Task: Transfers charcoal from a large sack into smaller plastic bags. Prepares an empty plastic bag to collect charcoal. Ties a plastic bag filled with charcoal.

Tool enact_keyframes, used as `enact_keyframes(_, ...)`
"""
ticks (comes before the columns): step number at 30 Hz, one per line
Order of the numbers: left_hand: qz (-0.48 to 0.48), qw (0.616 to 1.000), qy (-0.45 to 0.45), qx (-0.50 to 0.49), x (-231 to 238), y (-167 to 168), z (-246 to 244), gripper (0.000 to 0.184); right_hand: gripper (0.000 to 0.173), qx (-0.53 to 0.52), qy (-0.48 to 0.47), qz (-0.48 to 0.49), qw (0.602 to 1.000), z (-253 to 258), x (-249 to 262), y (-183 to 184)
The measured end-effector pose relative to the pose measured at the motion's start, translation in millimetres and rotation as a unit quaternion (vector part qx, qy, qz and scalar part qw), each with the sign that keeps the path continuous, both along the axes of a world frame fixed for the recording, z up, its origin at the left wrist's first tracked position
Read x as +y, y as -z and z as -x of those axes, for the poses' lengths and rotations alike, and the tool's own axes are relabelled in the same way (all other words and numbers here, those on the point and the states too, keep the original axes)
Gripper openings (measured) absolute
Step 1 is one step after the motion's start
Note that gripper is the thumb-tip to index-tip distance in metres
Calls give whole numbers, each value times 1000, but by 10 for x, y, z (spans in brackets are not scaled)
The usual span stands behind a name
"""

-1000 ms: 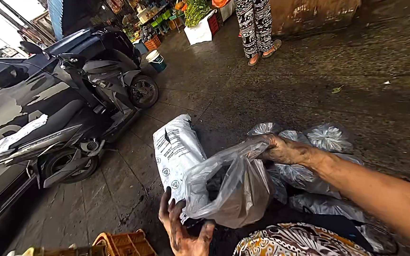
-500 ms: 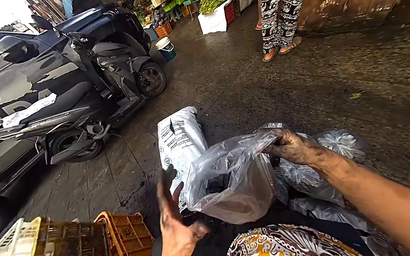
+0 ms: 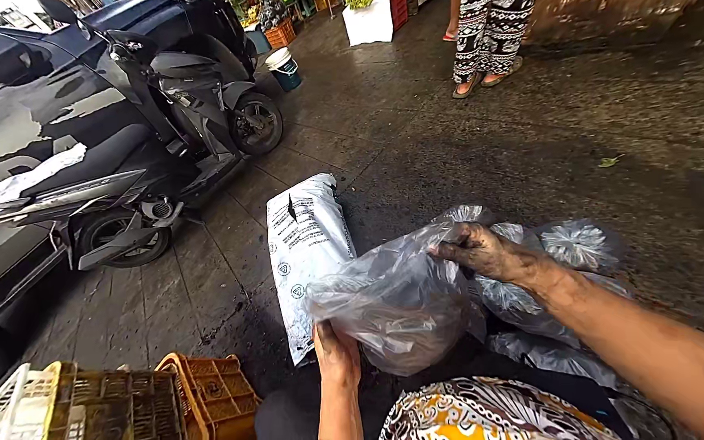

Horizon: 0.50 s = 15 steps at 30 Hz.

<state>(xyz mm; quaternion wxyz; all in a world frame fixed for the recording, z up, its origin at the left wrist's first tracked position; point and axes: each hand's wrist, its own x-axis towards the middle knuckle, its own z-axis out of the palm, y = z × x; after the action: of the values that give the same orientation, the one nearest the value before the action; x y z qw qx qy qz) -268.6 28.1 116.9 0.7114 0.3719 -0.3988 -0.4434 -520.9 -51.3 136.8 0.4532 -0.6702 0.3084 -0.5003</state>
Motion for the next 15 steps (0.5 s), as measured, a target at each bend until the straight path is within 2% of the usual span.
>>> enact_keyframes(2,39,991,55,-113,-11,33,-106,83,6,-9,23,-1,1000,-36,-7,-72)
enact_keyframes(4,14,969,-1,-247,11,-163,23,64,7,-10,22,26,999,-73,15,-151)
enact_keyframes(6,-9,972,-74,-224,-33,-344,200,22,5,-12,-4,66,998,-97,16,-198)
enact_keyframes(8,-69,985,-100,-119,-63,-462,284,25,7,-26,-25,93,995,-70,-49,-144)
enact_keyframes(9,-84,989,-94,-79,-67,-473,281,28,28,-20,-44,98,994,-25,-126,-86)
enact_keyframes(11,-86,993,-69,-42,-55,-456,264,30,93,35,-88,46,994,29,-278,34)
enact_keyframes(12,-86,994,-58,-34,-46,-447,266,30,117,64,-118,17,991,17,-310,98)
enact_keyframes(13,-86,995,-51,-26,-51,-444,268,31,124,74,-153,6,986,-12,-317,150)
enact_keyframes(14,-86,995,-48,-21,-70,-454,268,31,113,69,-178,12,982,-53,-311,157)
enact_keyframes(15,-91,994,-52,-16,-89,-470,268,31,86,66,-173,38,982,-99,-282,106)
